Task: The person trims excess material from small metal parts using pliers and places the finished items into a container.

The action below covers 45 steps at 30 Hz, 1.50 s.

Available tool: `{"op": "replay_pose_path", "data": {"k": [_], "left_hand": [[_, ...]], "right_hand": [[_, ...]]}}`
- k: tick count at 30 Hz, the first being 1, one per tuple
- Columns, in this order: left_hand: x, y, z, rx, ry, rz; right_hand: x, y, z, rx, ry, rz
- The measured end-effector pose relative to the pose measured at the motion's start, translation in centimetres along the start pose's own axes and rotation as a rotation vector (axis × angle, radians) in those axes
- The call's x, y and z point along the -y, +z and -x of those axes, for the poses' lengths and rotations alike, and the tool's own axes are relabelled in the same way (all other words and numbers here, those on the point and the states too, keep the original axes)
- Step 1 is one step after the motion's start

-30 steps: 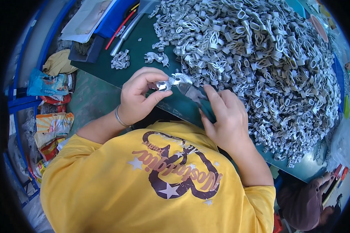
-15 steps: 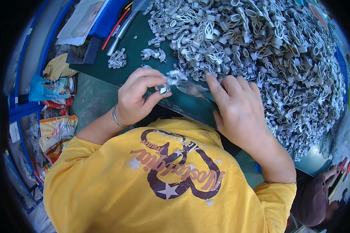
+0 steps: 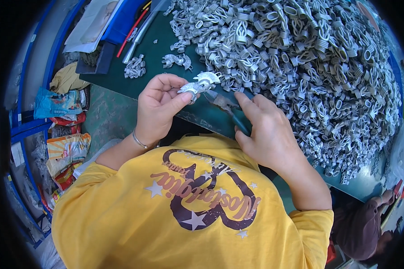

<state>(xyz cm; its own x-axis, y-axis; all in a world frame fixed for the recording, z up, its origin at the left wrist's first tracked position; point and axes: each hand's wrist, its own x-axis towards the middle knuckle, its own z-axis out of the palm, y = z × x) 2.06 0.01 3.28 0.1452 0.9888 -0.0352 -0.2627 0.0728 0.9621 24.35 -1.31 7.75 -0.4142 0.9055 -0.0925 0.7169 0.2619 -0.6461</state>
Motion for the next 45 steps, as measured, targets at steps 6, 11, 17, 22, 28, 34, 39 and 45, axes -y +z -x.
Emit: {"op": "replay_pose_path", "data": {"k": [6,11,17,22,28,34,39,45], "left_hand": [[0.0,0.3,0.4,0.024,0.103,-0.094],[-0.6,0.3,0.2,0.016,-0.002,-0.103],[0.2,0.0,0.7,0.082,0.078,-0.28],[0.6,-0.3,0.2,0.13,-0.036,-0.287],[0.1,-0.3,-0.3,0.028,-0.303,0.113],[-0.3,-0.3,-0.5,-0.082,-0.383,0.337],[0.3,-0.3,-0.5,-0.125,-0.323,0.317],[0.1,0.2,-0.5,-0.186,-0.265,0.285]], "right_hand": [[-0.1,0.3,-0.2,0.048,0.061,-0.128],[-0.8,0.8,-0.1,0.158,0.141,-0.329],[-0.5,1.5,0.0,0.012,0.097,-0.167],[-0.9,1.6,0.0,0.101,0.11,-0.19],[-1.3,2.5,-0.3,0.036,0.074,-0.435],[-0.6,3.4,-0.2,0.048,0.18,-0.675],[-0.5,4.1,0.4,0.008,0.173,-0.515],[-0.1,3.3,0.1,0.016,0.177,-0.421]]}}
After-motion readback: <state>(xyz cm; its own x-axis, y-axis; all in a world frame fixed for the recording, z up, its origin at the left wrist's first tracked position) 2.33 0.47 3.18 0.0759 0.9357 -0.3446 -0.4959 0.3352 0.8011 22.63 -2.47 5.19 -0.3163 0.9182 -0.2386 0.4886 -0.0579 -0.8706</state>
